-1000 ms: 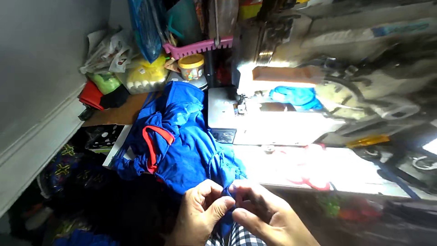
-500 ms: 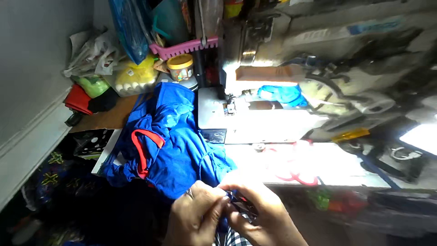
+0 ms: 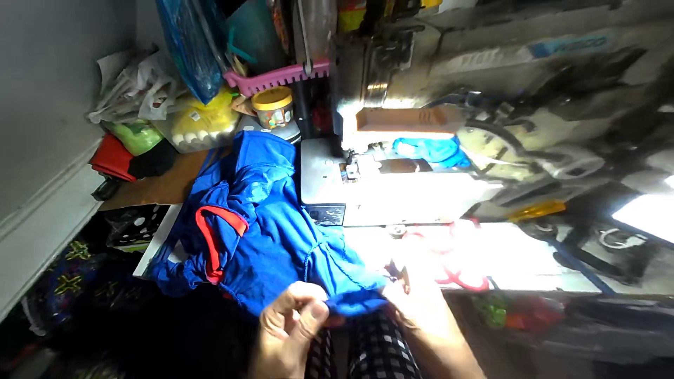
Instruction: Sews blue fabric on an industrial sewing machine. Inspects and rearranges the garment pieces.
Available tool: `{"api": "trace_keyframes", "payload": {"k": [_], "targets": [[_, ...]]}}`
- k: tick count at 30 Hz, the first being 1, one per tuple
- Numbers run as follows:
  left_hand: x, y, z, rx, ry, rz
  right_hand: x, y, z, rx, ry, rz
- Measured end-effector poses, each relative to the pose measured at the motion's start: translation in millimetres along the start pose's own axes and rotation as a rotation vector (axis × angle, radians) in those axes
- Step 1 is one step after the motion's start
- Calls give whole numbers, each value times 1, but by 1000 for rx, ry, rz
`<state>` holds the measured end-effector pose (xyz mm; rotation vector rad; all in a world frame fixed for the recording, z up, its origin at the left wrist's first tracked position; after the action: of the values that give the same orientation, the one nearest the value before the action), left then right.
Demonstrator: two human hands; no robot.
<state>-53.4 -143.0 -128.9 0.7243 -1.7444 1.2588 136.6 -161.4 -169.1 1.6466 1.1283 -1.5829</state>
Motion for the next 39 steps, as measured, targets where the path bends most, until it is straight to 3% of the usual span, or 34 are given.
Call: {"api": "trace_keyframes", "payload": {"k": [2, 4, 5, 7, 11, 13, 16, 20, 30, 34, 39], "targets": [[-5, 8, -6, 203, 215, 304, 10, -3, 5, 6, -339, -376], [-7, 9, -13, 397, 366, 410, 9, -15, 12, -88, -482, -630], [-7, 10, -17, 403, 368, 398, 7, -21, 14, -142, -502, -702], [-5, 15, -28, 292, 209, 191, 2, -30, 12, -241, -495, -746], [16, 27, -39, 72, -218, -359, -10, -28, 1, -217, -391, -660], [23, 29, -39, -51, -255, -382, -15, -24, -2, -177, -287, -537], [25, 28, -36, -162, -243, -441, -28, -21, -3, -258, 59, -245], [23, 26, -35, -90, -325, -682, -37, -29, -1, -287, 407, 54], [24, 34, -38, 45, -491, -993, -28, -24, -5, -126, 496, 248], [32, 22, -43, -73, -469, -896, -35, -20, -7, -268, 360, 140], [32, 5, -36, -295, -554, -906, -20, -21, -23, -419, -173, -50]]}}
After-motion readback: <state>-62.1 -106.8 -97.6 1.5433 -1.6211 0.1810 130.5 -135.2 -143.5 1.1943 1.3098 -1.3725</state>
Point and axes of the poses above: each hand's wrist, its own z-axis away from the middle knuckle, its own y-axis out of the back of the hand, x = y × z, the point moved 5 cm from there along -z, towards the middle knuckle, and after that the axes turned 6 degrees about x, right-handed, at the moved point
